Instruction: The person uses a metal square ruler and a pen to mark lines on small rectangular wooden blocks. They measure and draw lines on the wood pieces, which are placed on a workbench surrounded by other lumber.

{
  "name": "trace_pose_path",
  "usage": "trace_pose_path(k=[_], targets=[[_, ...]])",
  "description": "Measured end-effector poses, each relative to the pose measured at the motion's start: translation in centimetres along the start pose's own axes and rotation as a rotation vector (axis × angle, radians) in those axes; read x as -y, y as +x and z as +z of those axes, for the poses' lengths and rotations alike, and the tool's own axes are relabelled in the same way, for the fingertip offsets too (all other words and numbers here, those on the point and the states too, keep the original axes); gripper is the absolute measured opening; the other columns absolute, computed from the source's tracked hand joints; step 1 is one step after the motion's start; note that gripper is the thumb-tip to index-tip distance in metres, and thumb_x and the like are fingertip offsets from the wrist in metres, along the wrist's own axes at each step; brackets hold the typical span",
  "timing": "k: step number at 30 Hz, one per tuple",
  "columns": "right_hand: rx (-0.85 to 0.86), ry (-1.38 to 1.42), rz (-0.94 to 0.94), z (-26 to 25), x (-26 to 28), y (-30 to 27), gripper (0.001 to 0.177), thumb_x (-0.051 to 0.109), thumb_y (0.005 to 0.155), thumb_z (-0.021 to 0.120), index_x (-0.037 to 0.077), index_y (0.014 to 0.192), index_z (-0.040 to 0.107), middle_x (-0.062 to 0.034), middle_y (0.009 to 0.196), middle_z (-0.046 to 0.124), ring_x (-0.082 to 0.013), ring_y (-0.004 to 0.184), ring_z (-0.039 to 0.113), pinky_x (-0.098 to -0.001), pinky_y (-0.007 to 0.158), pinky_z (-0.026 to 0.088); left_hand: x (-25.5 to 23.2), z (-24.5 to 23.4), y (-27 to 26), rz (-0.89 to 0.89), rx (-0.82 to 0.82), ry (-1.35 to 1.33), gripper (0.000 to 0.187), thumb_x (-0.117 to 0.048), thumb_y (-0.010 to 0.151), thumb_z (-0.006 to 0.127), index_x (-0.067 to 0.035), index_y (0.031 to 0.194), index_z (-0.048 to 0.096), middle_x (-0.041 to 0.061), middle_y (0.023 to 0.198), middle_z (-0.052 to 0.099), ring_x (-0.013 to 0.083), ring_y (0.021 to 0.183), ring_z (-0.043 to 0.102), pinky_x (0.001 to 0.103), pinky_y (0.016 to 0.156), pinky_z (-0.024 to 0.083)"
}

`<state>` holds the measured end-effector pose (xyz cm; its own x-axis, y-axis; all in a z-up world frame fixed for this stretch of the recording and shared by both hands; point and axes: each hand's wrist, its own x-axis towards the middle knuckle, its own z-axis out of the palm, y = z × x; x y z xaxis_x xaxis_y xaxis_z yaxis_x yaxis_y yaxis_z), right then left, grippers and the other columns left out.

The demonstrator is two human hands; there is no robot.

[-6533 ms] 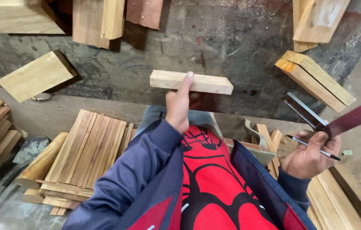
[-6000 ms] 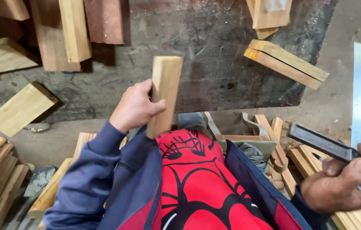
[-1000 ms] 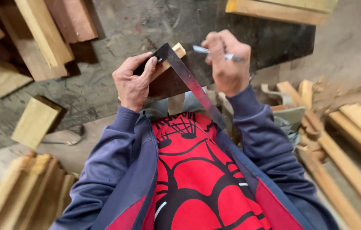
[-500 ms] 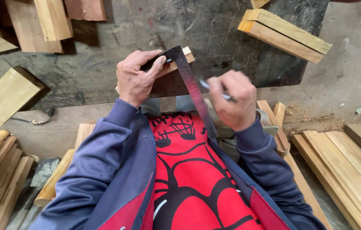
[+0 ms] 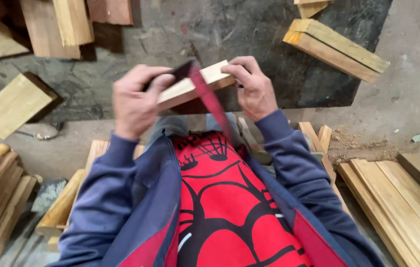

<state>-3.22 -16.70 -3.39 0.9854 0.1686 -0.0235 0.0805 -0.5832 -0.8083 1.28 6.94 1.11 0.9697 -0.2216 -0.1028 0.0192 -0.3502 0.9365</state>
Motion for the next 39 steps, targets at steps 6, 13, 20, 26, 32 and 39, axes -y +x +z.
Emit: trace_pose_path(k=[6, 13, 20, 26, 32, 39], targets=[[-0.097, -0.224, -0.05, 1.1, -2.5, -3.6, 0.025, 0.004, 0.08, 0.063, 0.024, 0.095, 0.068, 0.0025, 0.094, 0.052, -0.0222, 0.08, 0.062, -0.0316, 0.073, 0.052, 0.9, -6.0, -4.3, -0.208, -0.017, 0.025, 0.008, -0.003, 0.092, 0.063, -0.005, 0.098, 0.068, 0.008, 0.073, 0.056, 0.0093, 0.073, 0.048, 0.026, 0.065, 0.044], [-0.085, -0.343, -0.036, 1.1, -2.6, -4.1, 0.028, 0.005, 0.081, 0.059, 0.025, 0.1, 0.066, 0.0021, 0.091, 0.052, -0.0208, 0.079, 0.062, -0.0307, 0.069, 0.053, 3.7, -6.4, -6.3, -0.307, -0.156, -0.015, 0.008, -0.005, 0.093, 0.062, -0.003, 0.098, 0.067, 0.007, 0.081, 0.063, 0.0067, 0.08, 0.049, 0.026, 0.068, 0.046], [-0.171, 0.061, 0.311, -1.3, 0.8, -4.0, 0.014, 0.017, 0.09, 0.063, 0.015, 0.102, 0.069, -0.0043, 0.076, 0.059, -0.0164, 0.067, 0.057, -0.0271, 0.062, 0.046, 4.1, -0.3, -1.1, -0.12, -0.153, -0.051, 0.007, -0.005, 0.086, 0.065, -0.006, 0.09, 0.07, 0.012, 0.081, 0.067, 0.0188, 0.076, 0.063, 0.033, 0.067, 0.051], [-0.226, 0.02, 0.52, 2.4, -1.4, -6.1, 0.031, 0.017, 0.077, 0.073, 0.012, 0.107, 0.066, -0.0078, 0.077, 0.064, -0.0161, 0.071, 0.057, -0.0291, 0.067, 0.045, 7.5, 3.6, 0.9, -0.073, -0.025, -0.096, 0.006, -0.017, 0.084, 0.067, -0.015, 0.089, 0.071, 0.006, 0.076, 0.066, 0.021, 0.075, 0.066, 0.03, 0.068, 0.05], [-0.251, 0.052, 0.517, 3.9, -1.7, -5.8, 0.021, 0.014, 0.078, 0.075, 0.012, 0.098, 0.069, -0.0035, 0.082, 0.065, -0.0092, 0.067, 0.054, -0.0213, 0.065, 0.045, 5.7, -1.4, 1.3, -0.129, -0.071, -0.064, 0.008, -0.01, 0.089, 0.064, -0.01, 0.094, 0.07, 0.01, 0.076, 0.063, 0.0195, 0.074, 0.062, 0.032, 0.069, 0.048], [-0.238, 0.152, 0.514, 3.7, -2.4, -5.3, 0.018, 0.004, 0.075, 0.076, 0.003, 0.092, 0.07, -0.0104, 0.08, 0.064, -0.0162, 0.074, 0.061, -0.0276, 0.069, 0.049, 5.8, -3.6, 1.3, -0.142, 0.003, 0.0, 0.009, -0.008, 0.091, 0.064, -0.008, 0.099, 0.07, 0.013, 0.075, 0.06, 0.022, 0.071, 0.06, 0.031, 0.068, 0.046]])
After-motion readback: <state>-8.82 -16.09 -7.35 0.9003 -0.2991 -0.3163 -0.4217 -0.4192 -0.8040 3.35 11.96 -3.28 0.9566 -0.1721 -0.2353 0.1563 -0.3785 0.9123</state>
